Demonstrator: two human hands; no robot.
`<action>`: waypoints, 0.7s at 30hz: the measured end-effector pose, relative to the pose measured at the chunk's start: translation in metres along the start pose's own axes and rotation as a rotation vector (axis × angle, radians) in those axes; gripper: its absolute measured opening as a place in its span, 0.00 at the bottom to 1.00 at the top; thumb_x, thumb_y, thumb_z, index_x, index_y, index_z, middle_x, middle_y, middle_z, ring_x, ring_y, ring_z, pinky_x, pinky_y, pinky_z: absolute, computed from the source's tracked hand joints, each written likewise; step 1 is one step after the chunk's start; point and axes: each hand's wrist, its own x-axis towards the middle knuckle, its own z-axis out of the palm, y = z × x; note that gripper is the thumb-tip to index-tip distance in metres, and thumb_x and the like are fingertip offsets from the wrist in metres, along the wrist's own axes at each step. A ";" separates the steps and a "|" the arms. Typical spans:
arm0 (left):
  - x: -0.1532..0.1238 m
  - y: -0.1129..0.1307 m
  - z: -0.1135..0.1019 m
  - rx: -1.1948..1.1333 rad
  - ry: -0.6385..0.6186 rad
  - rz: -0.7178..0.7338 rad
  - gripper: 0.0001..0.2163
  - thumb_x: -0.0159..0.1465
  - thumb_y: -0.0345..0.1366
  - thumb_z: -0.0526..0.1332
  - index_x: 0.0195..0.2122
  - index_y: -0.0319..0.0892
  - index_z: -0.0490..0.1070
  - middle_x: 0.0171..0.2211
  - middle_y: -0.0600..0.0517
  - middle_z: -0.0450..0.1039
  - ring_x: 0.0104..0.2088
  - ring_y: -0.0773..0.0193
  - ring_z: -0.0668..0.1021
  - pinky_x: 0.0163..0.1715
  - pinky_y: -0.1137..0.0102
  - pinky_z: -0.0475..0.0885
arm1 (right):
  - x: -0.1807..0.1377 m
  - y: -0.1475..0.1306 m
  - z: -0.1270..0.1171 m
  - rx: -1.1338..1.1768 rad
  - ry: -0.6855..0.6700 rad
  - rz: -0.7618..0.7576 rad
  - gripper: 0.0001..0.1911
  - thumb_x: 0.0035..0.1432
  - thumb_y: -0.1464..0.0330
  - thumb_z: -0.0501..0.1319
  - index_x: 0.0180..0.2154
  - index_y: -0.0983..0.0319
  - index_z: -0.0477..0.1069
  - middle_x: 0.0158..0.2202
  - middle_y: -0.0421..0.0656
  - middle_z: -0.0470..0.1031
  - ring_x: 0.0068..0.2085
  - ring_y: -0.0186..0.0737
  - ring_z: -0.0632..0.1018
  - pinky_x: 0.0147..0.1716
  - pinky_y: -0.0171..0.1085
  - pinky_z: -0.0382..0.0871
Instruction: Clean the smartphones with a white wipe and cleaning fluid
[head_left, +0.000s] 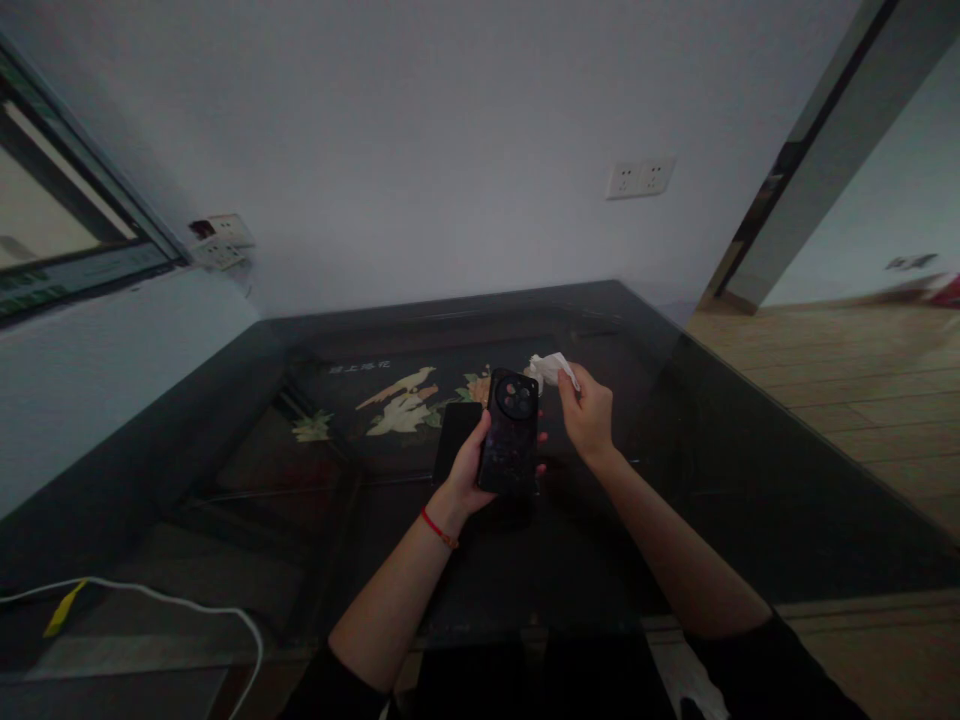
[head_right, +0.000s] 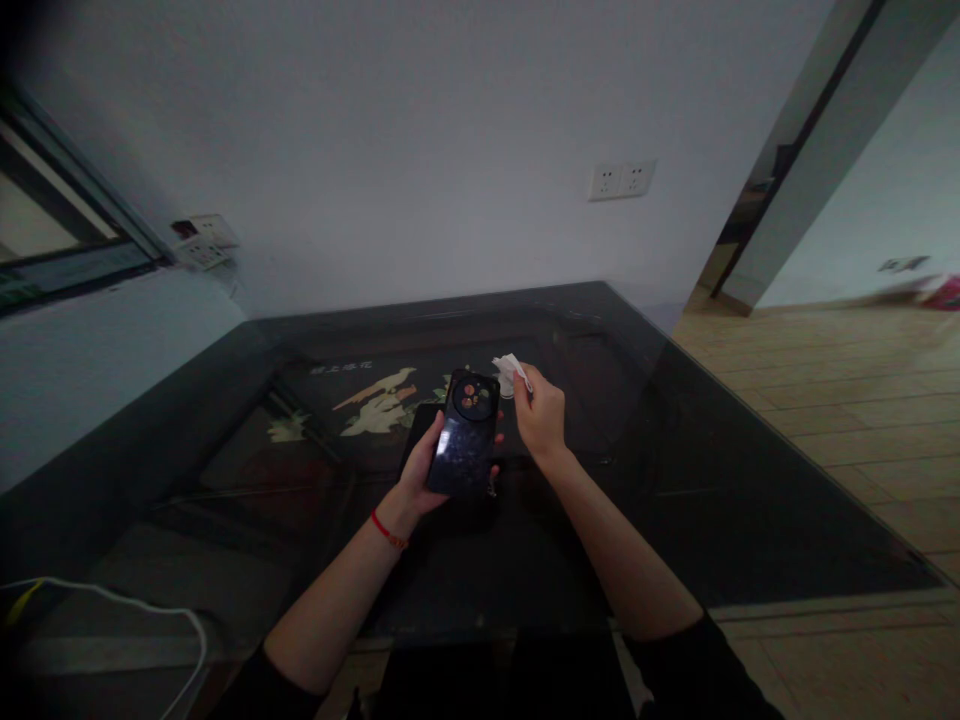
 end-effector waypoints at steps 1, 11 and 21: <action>0.001 -0.002 -0.001 0.008 0.020 -0.022 0.24 0.67 0.50 0.48 0.53 0.39 0.68 0.48 0.41 0.74 0.45 0.54 0.78 0.46 0.54 0.71 | -0.002 -0.003 0.002 -0.010 -0.009 -0.030 0.17 0.64 0.64 0.49 0.45 0.63 0.73 0.36 0.48 0.80 0.35 0.44 0.80 0.35 0.39 0.72; 0.009 -0.007 -0.010 -0.016 0.189 -0.032 0.21 0.65 0.49 0.52 0.43 0.36 0.74 0.36 0.44 0.78 0.36 0.58 0.80 0.44 0.63 0.71 | -0.020 -0.028 0.015 -0.004 -0.231 -0.464 0.19 0.60 0.74 0.50 0.50 0.58 0.71 0.48 0.44 0.77 0.54 0.42 0.74 0.59 0.52 0.61; 0.006 0.009 -0.005 -0.110 0.197 0.149 0.24 0.67 0.50 0.47 0.49 0.36 0.71 0.38 0.45 0.78 0.42 0.56 0.79 0.50 0.61 0.68 | -0.018 -0.001 0.007 0.101 -0.286 -0.641 0.19 0.55 0.73 0.56 0.48 0.59 0.73 0.46 0.46 0.78 0.49 0.42 0.77 0.53 0.51 0.69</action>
